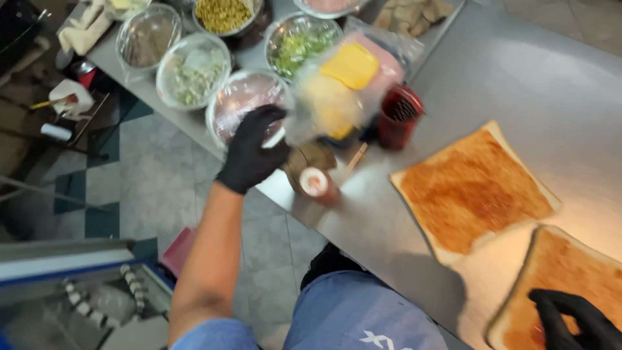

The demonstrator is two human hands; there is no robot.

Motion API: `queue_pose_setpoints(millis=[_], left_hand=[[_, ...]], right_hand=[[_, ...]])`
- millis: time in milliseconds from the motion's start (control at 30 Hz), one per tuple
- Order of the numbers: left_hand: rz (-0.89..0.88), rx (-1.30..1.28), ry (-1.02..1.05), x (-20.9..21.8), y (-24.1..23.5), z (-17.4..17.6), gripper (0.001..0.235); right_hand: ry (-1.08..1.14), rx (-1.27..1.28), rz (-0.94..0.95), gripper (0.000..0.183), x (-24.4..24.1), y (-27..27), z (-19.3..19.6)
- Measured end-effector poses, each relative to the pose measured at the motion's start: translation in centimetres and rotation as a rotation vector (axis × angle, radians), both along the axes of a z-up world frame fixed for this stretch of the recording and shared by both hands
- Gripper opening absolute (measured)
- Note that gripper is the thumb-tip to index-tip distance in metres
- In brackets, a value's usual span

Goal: The person assembles a sandwich by placing slices of ham and cheese onto two slices of toasted bread on a metal counter. They layer the ingredients, then place the second slice of bread on top to complete the sandwich.

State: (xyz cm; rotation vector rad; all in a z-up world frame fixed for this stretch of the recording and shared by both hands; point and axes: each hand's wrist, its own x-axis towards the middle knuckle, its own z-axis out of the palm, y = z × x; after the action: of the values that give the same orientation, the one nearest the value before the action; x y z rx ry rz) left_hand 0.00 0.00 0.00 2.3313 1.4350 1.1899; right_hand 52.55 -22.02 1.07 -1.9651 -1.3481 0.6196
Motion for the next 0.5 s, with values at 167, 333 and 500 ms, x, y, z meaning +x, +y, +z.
queue_pose_setpoints(millis=[167,333,500], left_hand=[[-0.235,0.043,0.622,-0.8,8.7,-4.4,0.082],[-0.403,0.188,0.299,-0.3,14.3,-6.1,0.042],[-0.461,0.209,0.194,-0.2,17.0,-4.2,0.038]], right_hand=[[0.067,0.056,0.231,0.014,-12.9,8.3,-0.9],[0.07,0.211,0.615,0.016,-21.2,17.4,1.9],[-0.031,0.184,0.697,0.021,-23.5,24.0,3.6]])
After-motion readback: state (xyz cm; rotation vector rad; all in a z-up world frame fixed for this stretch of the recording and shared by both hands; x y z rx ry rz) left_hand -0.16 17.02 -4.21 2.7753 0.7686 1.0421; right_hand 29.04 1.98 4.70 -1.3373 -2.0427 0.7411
